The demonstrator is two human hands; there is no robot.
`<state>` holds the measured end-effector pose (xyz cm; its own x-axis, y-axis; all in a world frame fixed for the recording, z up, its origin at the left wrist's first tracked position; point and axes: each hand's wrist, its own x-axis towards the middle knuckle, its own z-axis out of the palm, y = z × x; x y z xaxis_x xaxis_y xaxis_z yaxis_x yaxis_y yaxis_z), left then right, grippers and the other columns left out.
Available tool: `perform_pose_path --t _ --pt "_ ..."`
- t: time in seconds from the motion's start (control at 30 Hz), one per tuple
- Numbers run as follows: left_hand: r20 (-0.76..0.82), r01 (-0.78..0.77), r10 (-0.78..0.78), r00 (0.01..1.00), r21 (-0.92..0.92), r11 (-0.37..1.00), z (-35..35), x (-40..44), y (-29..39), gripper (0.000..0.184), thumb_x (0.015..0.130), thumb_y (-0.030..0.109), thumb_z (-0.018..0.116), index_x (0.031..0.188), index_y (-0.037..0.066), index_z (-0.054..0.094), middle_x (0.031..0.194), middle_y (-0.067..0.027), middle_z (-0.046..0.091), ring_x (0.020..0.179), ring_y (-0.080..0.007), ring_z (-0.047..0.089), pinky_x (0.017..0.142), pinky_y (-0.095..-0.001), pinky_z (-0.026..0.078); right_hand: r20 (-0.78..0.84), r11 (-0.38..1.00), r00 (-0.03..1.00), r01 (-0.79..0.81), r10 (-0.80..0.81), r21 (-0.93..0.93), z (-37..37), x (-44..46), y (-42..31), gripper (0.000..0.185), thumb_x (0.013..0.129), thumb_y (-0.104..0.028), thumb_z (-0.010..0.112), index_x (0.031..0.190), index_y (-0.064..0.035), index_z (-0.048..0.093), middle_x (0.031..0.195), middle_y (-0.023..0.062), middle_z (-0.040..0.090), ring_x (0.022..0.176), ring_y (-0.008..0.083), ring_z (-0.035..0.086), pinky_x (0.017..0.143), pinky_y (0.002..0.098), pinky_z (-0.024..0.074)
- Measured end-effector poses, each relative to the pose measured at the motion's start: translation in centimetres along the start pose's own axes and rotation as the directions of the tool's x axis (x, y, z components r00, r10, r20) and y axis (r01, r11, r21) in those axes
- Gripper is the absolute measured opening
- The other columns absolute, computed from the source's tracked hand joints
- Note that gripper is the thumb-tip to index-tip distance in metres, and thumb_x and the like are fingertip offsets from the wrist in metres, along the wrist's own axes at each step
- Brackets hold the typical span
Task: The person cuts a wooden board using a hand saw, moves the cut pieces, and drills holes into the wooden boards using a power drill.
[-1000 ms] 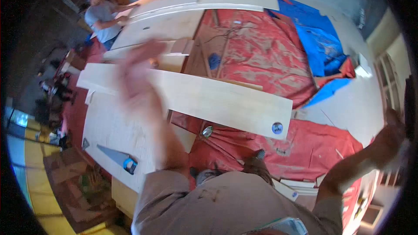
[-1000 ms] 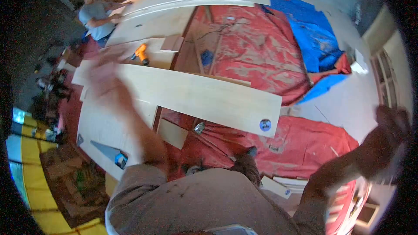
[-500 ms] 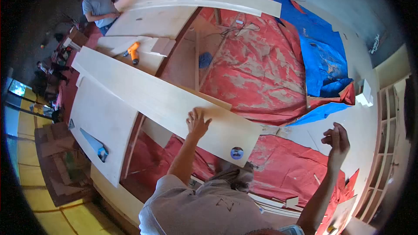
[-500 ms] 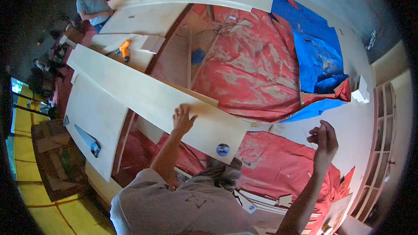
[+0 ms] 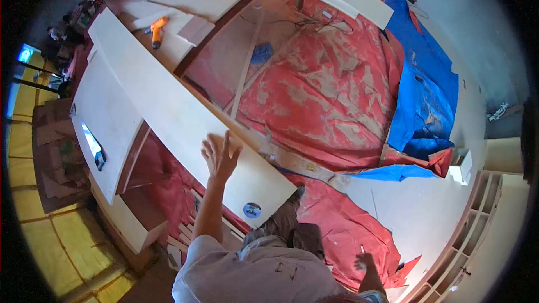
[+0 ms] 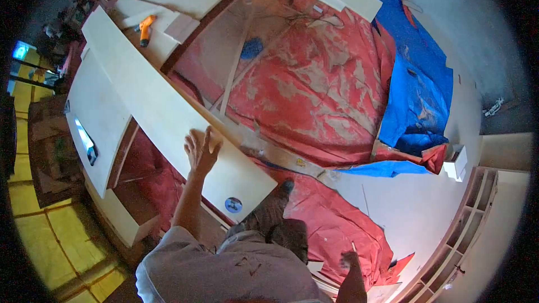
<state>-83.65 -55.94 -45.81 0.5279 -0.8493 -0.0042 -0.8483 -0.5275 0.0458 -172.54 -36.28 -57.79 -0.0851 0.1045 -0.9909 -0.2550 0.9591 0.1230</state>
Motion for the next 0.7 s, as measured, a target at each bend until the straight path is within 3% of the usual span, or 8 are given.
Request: perform_pose_path --t 0.07,0.1,0.13,0.2,0.23,0.6,0.63,0.7 --pt "0.011 0.029 -0.028 1.0 -0.031 0.999 -0.1 1.1 0.7 0.079 0.097 0.064 0.063 0.164 0.03 0.04 0.161 -0.0427 0.025 0.141 -0.0678 0.032 0.111 -0.0752 0.03 0.056 0.996 0.998 0.029 -0.034 0.09 3.3 -2.9 0.3 0.044 0.101 -0.044 0.052 0.123 -0.008 0.063 0.114 0.0196 0.07 0.099 0.043 0.07 0.089 0.0595 0.0586" --pt "0.079 0.074 -0.072 0.994 -0.02 0.997 0.1 1.5 1.0 0.08 0.096 0.065 0.064 0.164 0.03 0.039 0.16 -0.0445 0.025 0.141 -0.0694 0.031 0.112 -0.0754 0.029 0.378 0.908 0.854 0.223 -0.358 0.355 2.7 -1.7 1.1 0.047 0.101 -0.046 0.051 0.128 -0.0087 0.063 0.123 0.0182 0.069 0.111 0.043 0.067 0.097 0.0614 0.0542" --pt "0.146 0.126 -0.124 0.981 -0.008 0.992 0.0 1.9 1.4 0.082 0.095 0.065 0.065 0.165 0.03 0.038 0.159 -0.0462 0.024 0.14 -0.071 0.03 0.112 -0.0756 0.029 0.612 0.758 0.515 0.119 -0.6 0.642 1.9 -0.3 2.0 0.051 0.102 -0.047 0.049 0.134 -0.0095 0.063 0.132 0.0168 0.067 0.123 0.0429 0.063 0.105 0.0633 0.0499" --pt "0.19 0.192 -0.182 0.965 -0.036 0.981 -0.8 3.1 2.5 0.085 0.094 0.064 0.067 0.166 0.03 0.036 0.157 -0.0508 0.021 0.141 -0.0737 0.027 0.113 -0.0761 0.028 0.207 0.928 0.907 0.338 -0.366 0.158 2.8 -3.2 -7.5 0.048 0.1 -0.047 0.052 0.128 -0.01 0.064 0.126 0.0157 0.068 0.117 0.0413 0.064 0.1 0.0624 0.0503" --pt "0.226 0.223 -0.21 0.951 -0.037 0.974 -0.8 3.5 3.0 0.086 0.094 0.064 0.068 0.166 0.03 0.036 0.157 -0.0523 0.02 0.141 -0.0741 0.026 0.113 -0.0762 0.028 0.06 0.95 0.948 0.311 -0.312 0.036 3.0 -4.0 -11.5 0.047 0.098 -0.047 0.053 0.125 -0.0102 0.065 0.123 0.0151 0.068 0.114 0.0405 0.065 0.098 0.0619 0.0504" --pt "0.388 0.413 -0.35 0.853 -0.088 0.907 -2.1 5.5 4.0 0.095 0.082 0.059 0.083 0.164 0.037 0.038 0.157 -0.0532 0.018 0.144 -0.073 0.023 0.11 -0.0731 0.039 -0.046 0.807 0.862 0.452 -0.504 -0.381 -5.9 -4.6 -52.0 0.037 0.084 -0.049 0.07 0.091 -0.0128 0.074 0.087 0.0087 0.073 0.079 0.0316 0.07 0.069 0.0569 0.0524" --pt "0.399 0.446 -0.381 0.834 -0.083 0.891 -1.9 5.7 4.0 0.094 0.082 0.057 0.084 0.163 0.039 0.04 0.158 -0.0534 0.015 0.147 -0.0712 0.022 0.11 -0.0706 0.042 0.003 0.677 0.818 0.478 -0.575 -0.56 -8.4 -3.5 -55.2 0.037 0.082 -0.049 0.071 0.088 -0.013 0.074 0.083 0.0082 0.073 0.076 0.0308 0.071 0.067 0.0564 0.0526" --pt "0.41 0.458 -0.378 0.83 -0.115 0.881 -0.2 6.1 2.9 0.092 0.082 0.055 0.083 0.162 0.034 0.042 0.158 -0.0531 0.018 0.148 -0.0706 0.021 0.116 -0.069 0.036 0.317 -0.208 0.577 0.249 -0.753 -0.946 -13.2 -0.3 -62.6 0.036 0.08 -0.049 0.074 0.082 -0.0135 0.076 0.077 0.007 0.074 0.07 0.0292 0.071 0.062 0.0555 0.0529"
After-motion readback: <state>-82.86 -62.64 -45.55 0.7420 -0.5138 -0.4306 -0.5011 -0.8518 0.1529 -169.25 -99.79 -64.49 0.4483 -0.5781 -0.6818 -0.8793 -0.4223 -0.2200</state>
